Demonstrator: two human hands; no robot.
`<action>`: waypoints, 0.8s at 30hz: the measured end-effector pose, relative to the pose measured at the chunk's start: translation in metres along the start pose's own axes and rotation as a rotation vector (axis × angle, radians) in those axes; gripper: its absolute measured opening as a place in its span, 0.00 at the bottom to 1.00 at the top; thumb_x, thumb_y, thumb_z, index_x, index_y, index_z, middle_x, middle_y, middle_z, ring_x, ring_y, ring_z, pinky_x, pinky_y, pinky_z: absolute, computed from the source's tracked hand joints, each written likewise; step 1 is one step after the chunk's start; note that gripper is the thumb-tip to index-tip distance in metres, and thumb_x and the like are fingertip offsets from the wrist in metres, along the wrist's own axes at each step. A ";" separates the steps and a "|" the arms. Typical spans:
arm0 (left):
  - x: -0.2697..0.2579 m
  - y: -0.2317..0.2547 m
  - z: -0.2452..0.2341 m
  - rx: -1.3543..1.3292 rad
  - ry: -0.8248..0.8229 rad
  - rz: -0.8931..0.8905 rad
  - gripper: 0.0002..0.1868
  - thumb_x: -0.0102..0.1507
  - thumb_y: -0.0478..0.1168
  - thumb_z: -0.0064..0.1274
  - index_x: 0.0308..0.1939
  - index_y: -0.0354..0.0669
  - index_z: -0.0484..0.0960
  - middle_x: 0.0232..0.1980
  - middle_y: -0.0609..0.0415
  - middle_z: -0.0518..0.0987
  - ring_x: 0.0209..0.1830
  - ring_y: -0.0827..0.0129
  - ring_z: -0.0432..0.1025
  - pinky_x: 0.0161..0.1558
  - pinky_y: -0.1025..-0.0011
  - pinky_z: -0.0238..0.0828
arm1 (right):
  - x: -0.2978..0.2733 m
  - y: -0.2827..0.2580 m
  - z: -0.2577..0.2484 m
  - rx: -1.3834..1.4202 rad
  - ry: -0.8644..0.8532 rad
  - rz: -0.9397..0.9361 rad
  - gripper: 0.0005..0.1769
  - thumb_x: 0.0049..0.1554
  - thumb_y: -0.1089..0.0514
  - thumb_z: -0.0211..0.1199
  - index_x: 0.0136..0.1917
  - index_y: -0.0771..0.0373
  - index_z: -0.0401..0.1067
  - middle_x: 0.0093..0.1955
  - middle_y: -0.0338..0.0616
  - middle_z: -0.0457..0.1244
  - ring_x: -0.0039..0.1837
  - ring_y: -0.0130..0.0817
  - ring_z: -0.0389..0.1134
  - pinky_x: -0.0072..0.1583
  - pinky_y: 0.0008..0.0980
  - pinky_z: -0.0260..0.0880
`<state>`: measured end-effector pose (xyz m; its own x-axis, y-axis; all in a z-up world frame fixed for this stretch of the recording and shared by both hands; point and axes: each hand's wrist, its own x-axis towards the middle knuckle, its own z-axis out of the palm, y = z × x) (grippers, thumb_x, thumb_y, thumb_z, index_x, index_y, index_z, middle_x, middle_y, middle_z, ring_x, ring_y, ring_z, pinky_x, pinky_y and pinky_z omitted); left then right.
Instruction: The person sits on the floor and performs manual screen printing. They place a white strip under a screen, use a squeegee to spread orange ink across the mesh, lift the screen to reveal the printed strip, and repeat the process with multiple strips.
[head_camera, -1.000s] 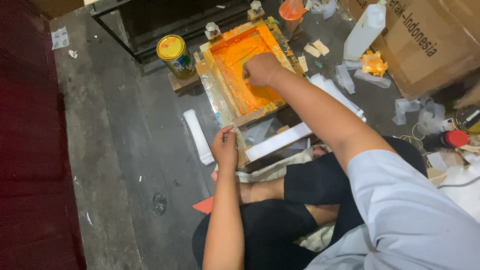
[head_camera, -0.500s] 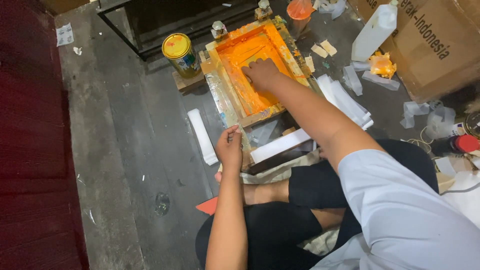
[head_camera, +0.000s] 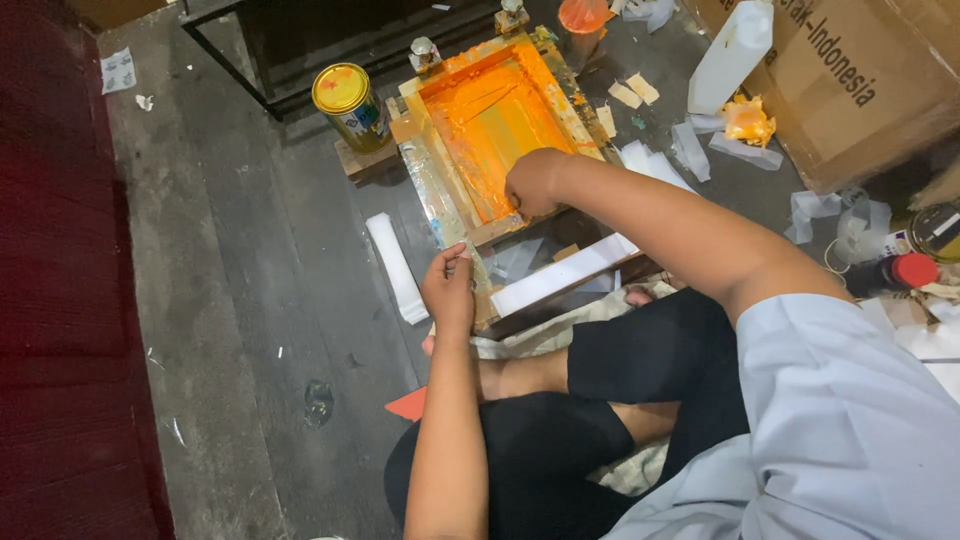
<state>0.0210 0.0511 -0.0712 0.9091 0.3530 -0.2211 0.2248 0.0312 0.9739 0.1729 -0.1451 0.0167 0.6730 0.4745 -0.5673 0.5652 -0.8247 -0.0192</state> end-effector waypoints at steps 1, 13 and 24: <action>0.000 -0.001 0.000 -0.001 0.000 0.000 0.10 0.63 0.36 0.57 0.48 0.43 0.88 0.30 0.58 0.79 0.21 0.77 0.70 0.28 0.75 0.70 | -0.005 -0.003 -0.005 -0.001 0.000 0.000 0.19 0.55 0.50 0.61 0.58 0.52 0.79 0.51 0.45 0.72 0.56 0.49 0.73 0.58 0.49 0.72; -0.006 0.011 -0.001 0.035 0.004 -0.002 0.12 0.62 0.37 0.57 0.48 0.46 0.89 0.32 0.58 0.80 0.23 0.78 0.70 0.30 0.75 0.70 | 0.056 0.028 -0.001 -0.032 0.697 0.065 0.14 0.48 0.48 0.73 0.47 0.52 0.79 0.43 0.41 0.70 0.52 0.46 0.73 0.52 0.47 0.73; -0.006 0.015 0.000 -0.011 0.014 -0.020 0.13 0.60 0.35 0.56 0.47 0.43 0.89 0.31 0.56 0.80 0.21 0.75 0.69 0.28 0.73 0.70 | 0.072 0.022 0.003 0.059 0.522 0.133 0.19 0.49 0.58 0.74 0.50 0.52 0.68 0.48 0.39 0.63 0.56 0.45 0.67 0.55 0.45 0.64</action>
<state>0.0189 0.0499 -0.0551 0.8995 0.3650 -0.2403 0.2392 0.0489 0.9697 0.2322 -0.1300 -0.0265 0.8931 0.4419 -0.0838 0.4410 -0.8970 -0.0301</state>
